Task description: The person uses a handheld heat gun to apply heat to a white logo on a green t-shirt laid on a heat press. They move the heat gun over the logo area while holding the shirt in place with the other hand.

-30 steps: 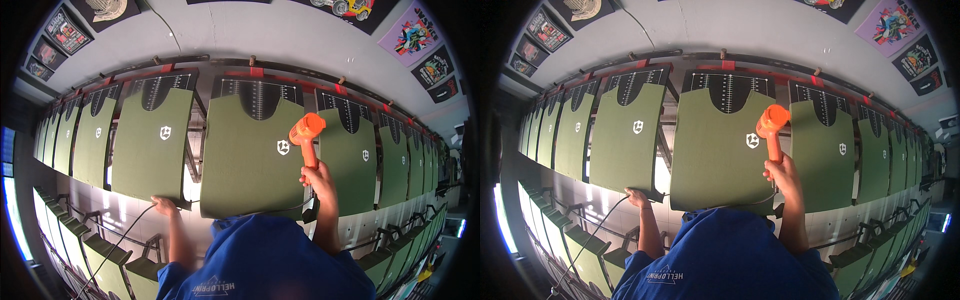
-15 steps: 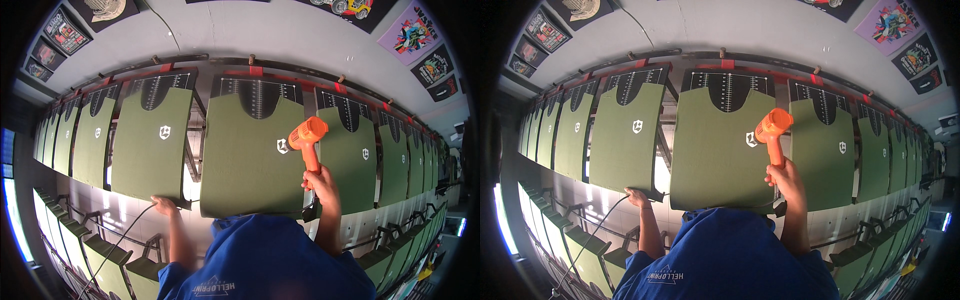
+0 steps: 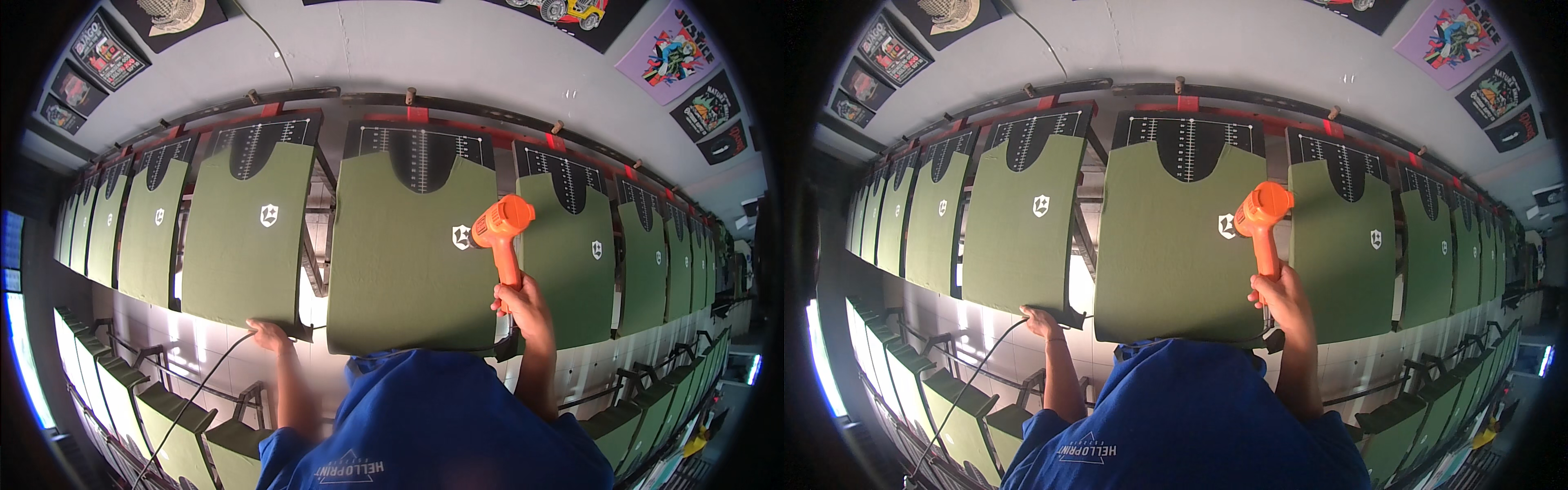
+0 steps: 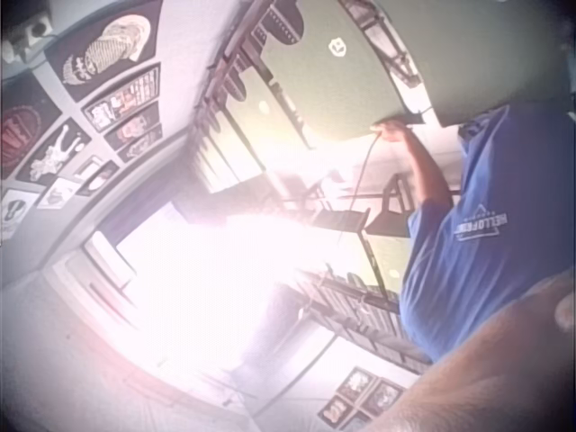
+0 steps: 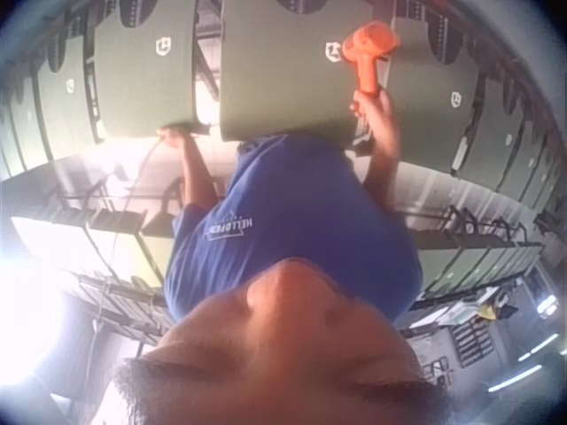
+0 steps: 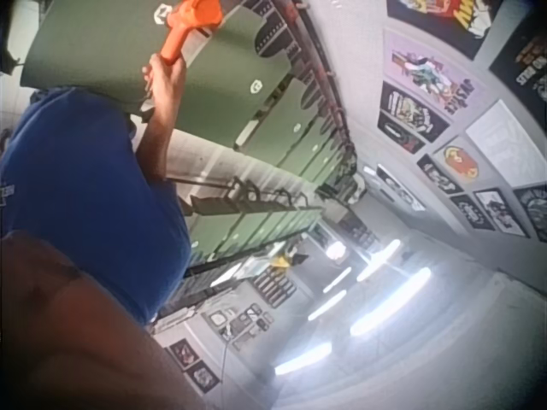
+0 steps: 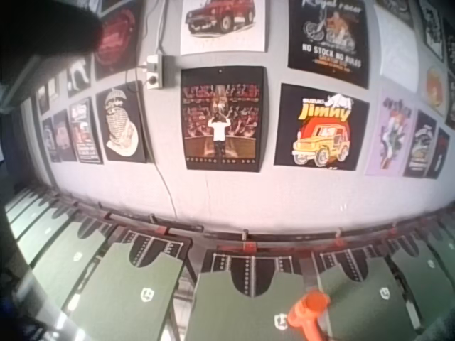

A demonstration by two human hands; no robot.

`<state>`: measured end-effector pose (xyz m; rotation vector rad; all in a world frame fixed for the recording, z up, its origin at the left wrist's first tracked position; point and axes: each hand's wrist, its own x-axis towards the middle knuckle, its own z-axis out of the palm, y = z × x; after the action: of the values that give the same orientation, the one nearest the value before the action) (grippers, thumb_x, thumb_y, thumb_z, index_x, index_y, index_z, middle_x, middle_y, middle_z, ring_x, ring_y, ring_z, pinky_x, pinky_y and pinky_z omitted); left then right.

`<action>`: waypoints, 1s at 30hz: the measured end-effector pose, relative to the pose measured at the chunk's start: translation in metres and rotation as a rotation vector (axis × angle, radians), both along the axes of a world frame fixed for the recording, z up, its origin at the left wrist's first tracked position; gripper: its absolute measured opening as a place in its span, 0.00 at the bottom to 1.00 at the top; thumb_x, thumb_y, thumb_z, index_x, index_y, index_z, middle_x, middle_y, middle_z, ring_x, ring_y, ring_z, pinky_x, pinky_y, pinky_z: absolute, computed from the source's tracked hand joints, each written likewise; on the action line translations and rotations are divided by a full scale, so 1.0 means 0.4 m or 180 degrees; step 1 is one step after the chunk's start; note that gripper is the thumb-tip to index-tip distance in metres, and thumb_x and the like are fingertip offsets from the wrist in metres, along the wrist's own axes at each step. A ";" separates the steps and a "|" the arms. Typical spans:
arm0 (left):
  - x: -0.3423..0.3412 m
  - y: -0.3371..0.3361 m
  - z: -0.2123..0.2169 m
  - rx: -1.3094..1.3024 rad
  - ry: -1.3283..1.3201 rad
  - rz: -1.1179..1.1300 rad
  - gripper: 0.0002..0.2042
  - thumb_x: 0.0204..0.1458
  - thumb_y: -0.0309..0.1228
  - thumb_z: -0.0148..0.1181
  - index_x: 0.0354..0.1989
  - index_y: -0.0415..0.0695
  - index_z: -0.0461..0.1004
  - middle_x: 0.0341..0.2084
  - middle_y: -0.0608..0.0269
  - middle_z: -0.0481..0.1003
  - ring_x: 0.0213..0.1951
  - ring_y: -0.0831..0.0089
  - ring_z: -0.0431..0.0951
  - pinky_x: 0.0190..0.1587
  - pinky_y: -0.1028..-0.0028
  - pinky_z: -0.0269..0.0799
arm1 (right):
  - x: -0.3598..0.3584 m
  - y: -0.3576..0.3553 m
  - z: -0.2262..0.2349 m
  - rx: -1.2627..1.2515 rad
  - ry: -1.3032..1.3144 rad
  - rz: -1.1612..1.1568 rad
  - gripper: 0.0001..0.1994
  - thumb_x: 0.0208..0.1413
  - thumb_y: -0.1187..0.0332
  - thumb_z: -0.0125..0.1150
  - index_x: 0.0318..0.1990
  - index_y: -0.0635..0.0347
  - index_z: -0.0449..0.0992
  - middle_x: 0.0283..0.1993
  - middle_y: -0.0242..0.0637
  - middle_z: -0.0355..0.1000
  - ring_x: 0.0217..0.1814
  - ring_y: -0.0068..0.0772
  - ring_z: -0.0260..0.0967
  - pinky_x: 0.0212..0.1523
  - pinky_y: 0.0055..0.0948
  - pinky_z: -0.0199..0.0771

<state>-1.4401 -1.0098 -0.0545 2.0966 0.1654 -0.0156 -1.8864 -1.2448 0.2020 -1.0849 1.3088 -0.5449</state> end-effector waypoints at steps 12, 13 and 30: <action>0.053 0.085 -0.084 -0.0012 0.0088 0.0240 0.24 0.62 0.43 0.43 0.54 0.30 0.64 0.47 0.37 0.71 0.43 0.49 0.74 0.45 0.64 0.71 | 0.033 0.021 0.031 -0.0010 0.0143 0.0286 0.12 0.54 0.69 0.56 0.42 0.66 0.67 0.30 0.33 0.68 0.27 0.23 0.71 0.26 0.23 0.72; 0.046 0.073 -0.066 0.0025 0.0308 0.0385 0.26 0.62 0.46 0.43 0.53 0.30 0.64 0.48 0.37 0.71 0.44 0.49 0.74 0.45 0.63 0.71 | 0.033 0.019 0.031 0.0097 0.0090 0.0298 0.12 0.54 0.69 0.57 0.43 0.66 0.67 0.30 0.32 0.68 0.27 0.23 0.71 0.26 0.23 0.72; 0.038 0.035 -0.009 0.0506 0.0237 0.0538 0.34 0.61 0.52 0.34 0.37 0.26 0.74 0.35 0.37 0.76 0.39 0.46 0.75 0.42 0.55 0.70 | -0.017 -0.001 0.002 0.0012 -0.0963 0.0497 0.21 0.56 0.67 0.59 0.54 0.66 0.62 0.36 0.32 0.68 0.35 0.22 0.70 0.31 0.23 0.72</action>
<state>-1.4250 -0.9956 -0.0579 2.2350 0.3999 0.0220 -1.8934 -1.2452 0.2028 -1.0459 0.9534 -0.5642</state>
